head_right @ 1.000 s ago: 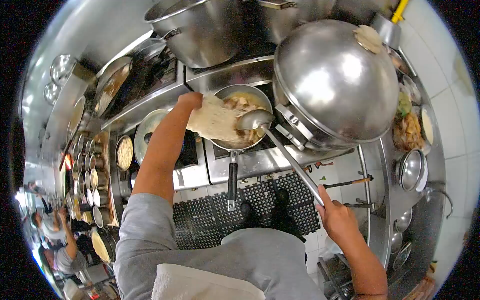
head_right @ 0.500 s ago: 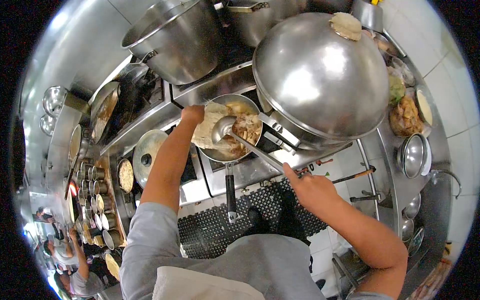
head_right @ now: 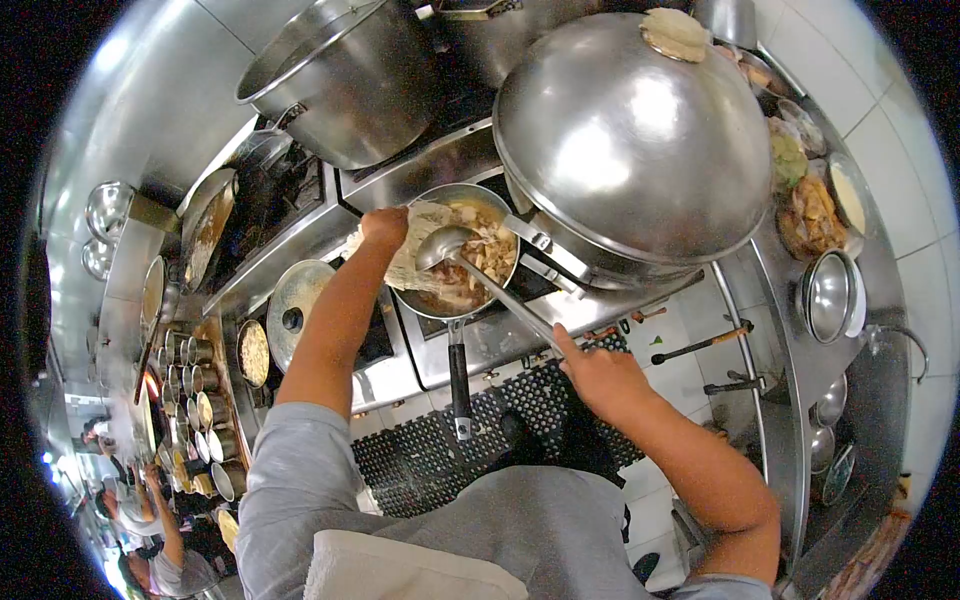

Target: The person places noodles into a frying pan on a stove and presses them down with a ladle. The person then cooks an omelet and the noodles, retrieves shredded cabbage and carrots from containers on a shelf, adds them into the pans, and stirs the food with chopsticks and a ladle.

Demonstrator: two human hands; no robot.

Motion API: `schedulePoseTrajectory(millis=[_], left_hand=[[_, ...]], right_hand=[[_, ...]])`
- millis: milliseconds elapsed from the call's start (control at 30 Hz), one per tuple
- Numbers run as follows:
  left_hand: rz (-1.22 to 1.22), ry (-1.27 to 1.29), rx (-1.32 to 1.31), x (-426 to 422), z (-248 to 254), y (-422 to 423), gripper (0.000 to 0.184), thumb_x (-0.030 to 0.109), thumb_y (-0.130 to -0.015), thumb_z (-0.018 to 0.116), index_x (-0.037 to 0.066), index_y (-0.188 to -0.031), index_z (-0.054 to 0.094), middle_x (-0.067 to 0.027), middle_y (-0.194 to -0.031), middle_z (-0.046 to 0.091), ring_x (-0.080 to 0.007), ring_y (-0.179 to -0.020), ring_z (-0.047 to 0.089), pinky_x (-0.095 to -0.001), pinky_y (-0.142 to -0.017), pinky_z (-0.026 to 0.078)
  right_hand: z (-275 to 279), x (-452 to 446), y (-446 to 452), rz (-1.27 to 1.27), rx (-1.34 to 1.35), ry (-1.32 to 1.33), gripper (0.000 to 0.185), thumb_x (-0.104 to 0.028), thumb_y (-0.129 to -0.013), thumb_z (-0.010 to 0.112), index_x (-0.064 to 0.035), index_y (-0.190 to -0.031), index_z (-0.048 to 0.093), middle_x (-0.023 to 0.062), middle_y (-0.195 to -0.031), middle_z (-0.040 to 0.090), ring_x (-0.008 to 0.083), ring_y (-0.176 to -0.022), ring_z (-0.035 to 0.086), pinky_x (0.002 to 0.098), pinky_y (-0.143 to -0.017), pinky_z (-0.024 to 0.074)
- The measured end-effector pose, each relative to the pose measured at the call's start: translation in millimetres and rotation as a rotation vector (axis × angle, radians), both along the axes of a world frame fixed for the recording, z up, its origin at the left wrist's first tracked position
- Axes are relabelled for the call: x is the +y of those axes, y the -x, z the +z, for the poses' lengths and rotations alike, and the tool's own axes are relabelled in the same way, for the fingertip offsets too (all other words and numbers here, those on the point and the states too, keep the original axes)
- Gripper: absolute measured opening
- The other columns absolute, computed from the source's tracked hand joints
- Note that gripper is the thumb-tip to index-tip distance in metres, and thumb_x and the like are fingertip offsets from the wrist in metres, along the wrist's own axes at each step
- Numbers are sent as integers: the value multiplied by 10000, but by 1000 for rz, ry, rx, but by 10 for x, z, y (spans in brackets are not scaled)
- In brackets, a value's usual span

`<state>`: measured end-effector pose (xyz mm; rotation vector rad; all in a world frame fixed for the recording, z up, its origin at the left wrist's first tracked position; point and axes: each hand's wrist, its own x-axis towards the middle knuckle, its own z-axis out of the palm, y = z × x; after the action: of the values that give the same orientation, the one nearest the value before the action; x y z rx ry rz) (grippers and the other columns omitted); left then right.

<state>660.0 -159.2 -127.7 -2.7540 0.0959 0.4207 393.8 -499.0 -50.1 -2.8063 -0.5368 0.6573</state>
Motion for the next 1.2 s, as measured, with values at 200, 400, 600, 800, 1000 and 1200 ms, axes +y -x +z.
schedulePoseTrajectory(millis=[200, 400, 600, 800, 1000, 1200], left_hand=[[-46, -129, 67, -15, 105, 34, 294, 186, -892, 418, 163, -1106, 618, -70, -1117, 619, -255, -1022, 599, -394, -744, 500], [-31, -109, -14, -374, -51, 117, 242, 192, -847, 502, 113, -989, 680, -81, -1051, 650, -256, -970, 626, -402, -725, 512], [111, -8, -65, -475, -85, 266, 237, 189, -836, 520, 90, -980, 680, -98, -1048, 649, -263, -970, 626, -407, -712, 517], [186, 63, 16, -757, 28, 181, 296, 245, -829, 539, 92, -1057, 652, -100, -1118, 620, -264, -1045, 590, -385, -798, 493], [113, 26, 21, -645, 292, 282, 241, 159, -845, 527, 88, -1030, 664, -99, -1081, 636, -268, -987, 618, -383, -752, 518], [75, -15, -16, -447, 244, 396, 246, 178, -845, 515, 93, -1015, 672, -99, -1071, 640, -254, -982, 621, -394, -741, 518]], right_hand=[[350, -349, 332, -130, 7, -75, 485, -294, -908, 462, -150, -1349, 319, 184, -711, 621, 370, -638, 618, 461, -594, 500], [291, -300, 343, -86, 11, -80, 497, -281, -880, 519, -206, -1339, 344, 175, -718, 623, 364, -648, 614, 452, -594, 488], [34, -205, 170, 63, -37, -94, 520, -198, -882, 465, -60, -1351, 288, 181, -640, 614, 336, -579, 624, 435, -540, 510], [-264, -33, 133, 60, -105, -64, 513, -192, -878, 466, -53, -1343, 302, 185, -660, 623, 316, -588, 633, 416, -536, 518], [-22, -192, 372, -125, -25, -247, 513, -283, -891, 496, -68, -1327, 331, 220, -656, 605, 374, -594, 613, 473, -569, 499], [-29, -200, 601, -318, -39, -343, 504, -292, -891, 504, -78, -1320, 350, 250, -665, 592, 421, -590, 586, 496, -572, 479]])
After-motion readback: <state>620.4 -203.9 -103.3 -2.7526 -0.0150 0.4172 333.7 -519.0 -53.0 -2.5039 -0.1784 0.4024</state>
